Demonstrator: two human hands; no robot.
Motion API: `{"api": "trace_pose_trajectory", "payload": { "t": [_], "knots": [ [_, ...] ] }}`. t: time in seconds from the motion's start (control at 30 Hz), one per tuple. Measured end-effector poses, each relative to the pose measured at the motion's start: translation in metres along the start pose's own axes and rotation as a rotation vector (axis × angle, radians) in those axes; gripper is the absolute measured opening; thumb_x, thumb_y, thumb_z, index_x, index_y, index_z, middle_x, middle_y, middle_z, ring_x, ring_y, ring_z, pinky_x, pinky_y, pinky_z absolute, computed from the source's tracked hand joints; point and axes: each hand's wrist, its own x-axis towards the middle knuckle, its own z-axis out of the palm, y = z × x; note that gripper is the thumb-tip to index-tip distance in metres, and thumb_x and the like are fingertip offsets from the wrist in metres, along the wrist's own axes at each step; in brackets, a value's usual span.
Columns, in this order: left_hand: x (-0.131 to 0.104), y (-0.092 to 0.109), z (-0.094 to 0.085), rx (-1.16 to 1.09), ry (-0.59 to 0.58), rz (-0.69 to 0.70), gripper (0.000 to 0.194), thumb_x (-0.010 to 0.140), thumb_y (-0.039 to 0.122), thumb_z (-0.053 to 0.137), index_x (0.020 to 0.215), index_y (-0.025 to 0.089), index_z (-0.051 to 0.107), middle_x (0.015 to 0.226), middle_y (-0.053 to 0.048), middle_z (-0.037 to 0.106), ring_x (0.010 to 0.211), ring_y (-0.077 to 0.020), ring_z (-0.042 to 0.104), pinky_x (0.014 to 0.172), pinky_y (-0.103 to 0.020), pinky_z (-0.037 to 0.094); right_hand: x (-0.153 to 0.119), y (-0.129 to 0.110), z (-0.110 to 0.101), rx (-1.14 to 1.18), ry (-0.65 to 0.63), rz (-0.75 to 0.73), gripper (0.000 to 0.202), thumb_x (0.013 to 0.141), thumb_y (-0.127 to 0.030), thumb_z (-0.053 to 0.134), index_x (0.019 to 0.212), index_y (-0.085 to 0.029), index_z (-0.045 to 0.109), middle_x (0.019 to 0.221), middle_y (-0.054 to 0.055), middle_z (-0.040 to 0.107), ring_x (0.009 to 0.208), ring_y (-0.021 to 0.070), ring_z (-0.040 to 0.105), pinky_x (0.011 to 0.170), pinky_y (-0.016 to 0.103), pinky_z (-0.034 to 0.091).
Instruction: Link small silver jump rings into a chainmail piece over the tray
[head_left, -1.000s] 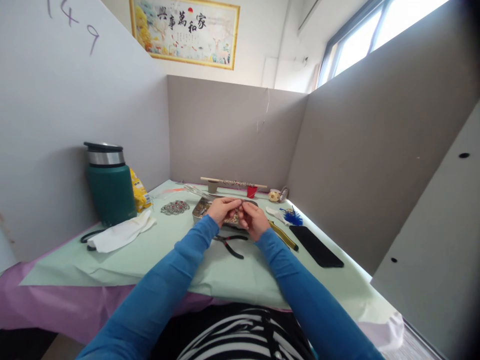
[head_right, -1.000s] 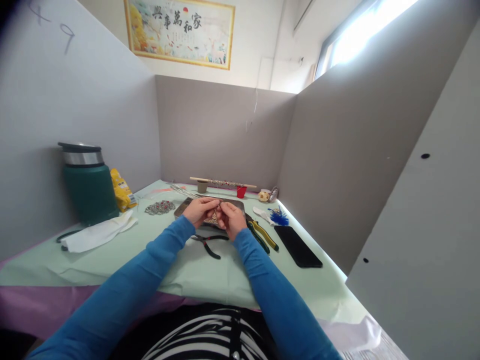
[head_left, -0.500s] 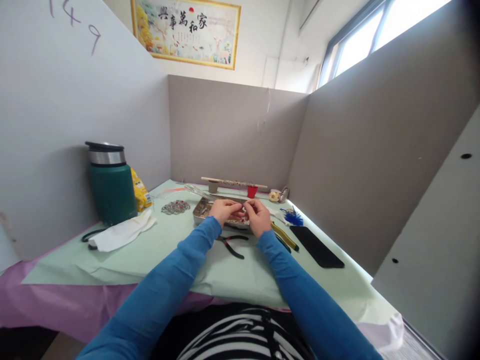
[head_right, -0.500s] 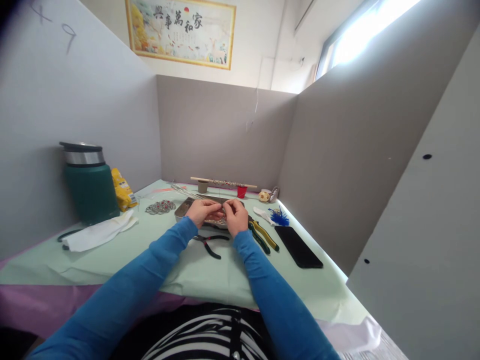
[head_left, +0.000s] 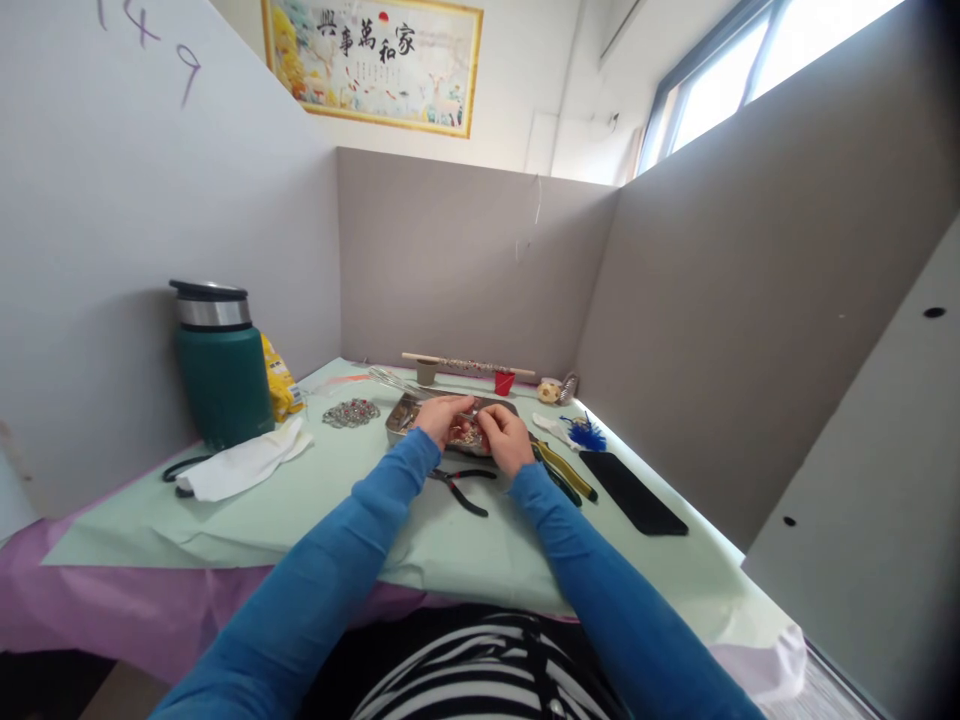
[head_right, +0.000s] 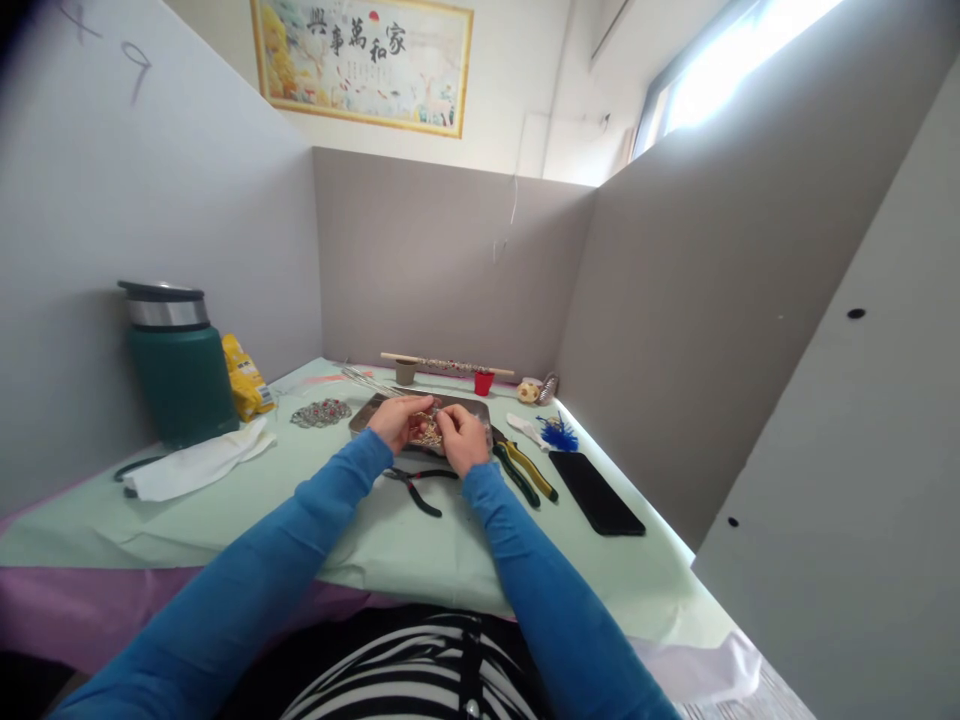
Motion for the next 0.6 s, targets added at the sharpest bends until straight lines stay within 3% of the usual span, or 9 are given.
{"api": "trace_pose_trajectory", "payload": {
  "t": [0.17,0.3,0.43,0.6],
  "knots": [
    [0.0,-0.004,0.001,-0.011,-0.091,0.024,0.019,0.069,0.022,0.069,0.081,0.008,0.065,0.057,-0.001,0.057,0.042,-0.0062,0.049,0.039,-0.018,0.035,0.002,0.0,0.0,0.086,-0.023,0.059,0.023,0.077,-0.042,0.05,0.067,-0.021,0.05,0.047,-0.007,0.046,0.038,0.0096,0.041,0.04,0.022,0.034],
    [0.0,-0.005,0.0,0.014,-0.128,0.056,0.019,0.068,0.021,0.07,0.08,0.008,0.064,0.061,-0.002,0.059,0.043,-0.0063,0.051,0.04,-0.018,0.037,0.001,-0.004,-0.001,0.006,-0.028,0.055,0.027,0.079,-0.043,0.048,0.066,-0.02,0.05,0.046,-0.006,0.047,0.038,0.0095,0.041,0.041,0.022,0.032],
    [0.002,-0.001,-0.004,-0.006,-0.031,0.139,0.009,0.075,0.018,0.061,0.074,0.011,0.056,0.071,-0.004,0.064,0.04,-0.0066,0.051,0.039,-0.02,0.041,-0.008,-0.009,-0.004,-0.362,-0.051,-0.169,0.036,0.085,-0.043,0.041,0.064,-0.018,0.055,0.056,0.0,0.056,0.053,0.0116,0.049,0.054,0.023,0.036],
    [0.007,0.005,-0.012,-0.073,0.138,0.197,0.007,0.079,0.012,0.056,0.072,0.01,0.054,0.06,-0.001,0.059,0.042,-0.007,0.053,0.042,-0.019,0.045,-0.03,-0.013,-0.004,-0.849,-0.392,-0.443,0.037,0.086,-0.046,0.042,0.08,-0.018,0.065,0.081,0.007,0.065,0.076,0.0171,0.055,0.068,0.027,0.036]
  ]
}}
